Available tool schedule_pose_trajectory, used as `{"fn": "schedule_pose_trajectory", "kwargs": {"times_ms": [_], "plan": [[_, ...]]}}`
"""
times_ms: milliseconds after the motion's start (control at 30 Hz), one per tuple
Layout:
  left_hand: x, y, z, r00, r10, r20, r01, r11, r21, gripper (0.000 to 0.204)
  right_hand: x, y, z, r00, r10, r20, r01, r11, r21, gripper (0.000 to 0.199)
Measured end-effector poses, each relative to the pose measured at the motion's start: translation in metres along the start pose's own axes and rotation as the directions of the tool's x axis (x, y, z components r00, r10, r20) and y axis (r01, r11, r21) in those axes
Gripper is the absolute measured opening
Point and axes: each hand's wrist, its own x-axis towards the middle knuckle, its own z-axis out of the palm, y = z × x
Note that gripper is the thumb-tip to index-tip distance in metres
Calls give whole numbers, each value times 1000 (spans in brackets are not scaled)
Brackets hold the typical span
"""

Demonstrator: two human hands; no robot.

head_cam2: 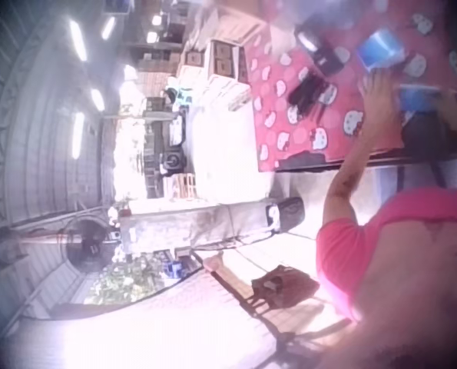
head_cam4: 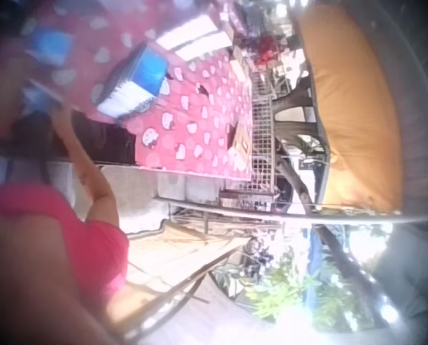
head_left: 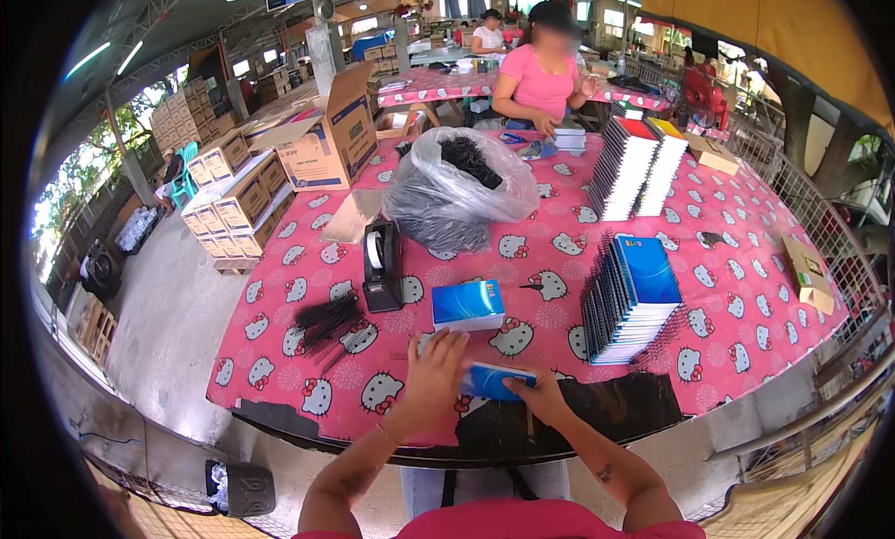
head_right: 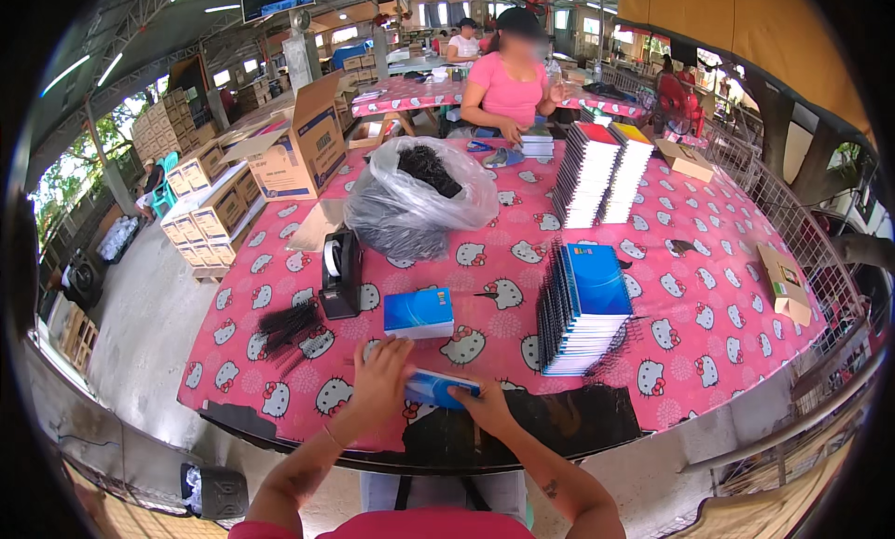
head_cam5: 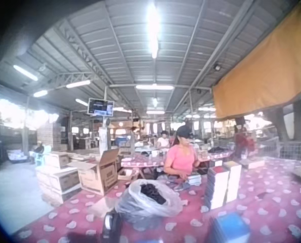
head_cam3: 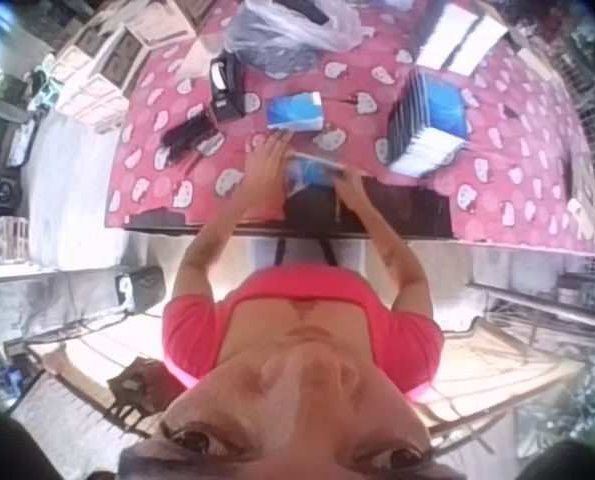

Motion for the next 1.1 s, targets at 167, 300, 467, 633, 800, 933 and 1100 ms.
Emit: {"fn": "schedule_pose_trajectory", "kwargs": {"times_ms": [167, 300, 467, 633, 800, 933, 1100], "plan": [[22, -19, -9, 995, 95, -25, -97, 918, -385, 9, 0, -10, -8, 996, -84, 19, 85, 996, -9, 31], [21, -23, -10, 996, 39, 85, -1, 914, -405, 13, -3, -20, -2, 992, -125, 16, 126, 989, -72, 30], [25, -3, -12, 998, 5, 63, 1, 996, -84, 43, -9, -31, 5, 995, -73, -70, 79, 993, 89, 33], [-17, 28, 9, 1000, 21, 20, -24, 991, 129, 79, -12, -33, 8, 990, -41, -133, 60, 988, 139, 31], [27, 29, -13, 998, -35, 46, 26, 982, 189, 79, -13, -46, 14, 992, 13, -127, 20, 966, 256, 32], [8, 36, -10, 1000, 23, 11, -24, 991, 128, 63, -15, -54, 12, 988, 73, -137, -32, 960, 280, 32], [56, 0, -41, 985, 141, 103, -120, 976, -183, 30, -11, -51, -4, 999, 0, -53, 8, 988, 152, 32]]}}
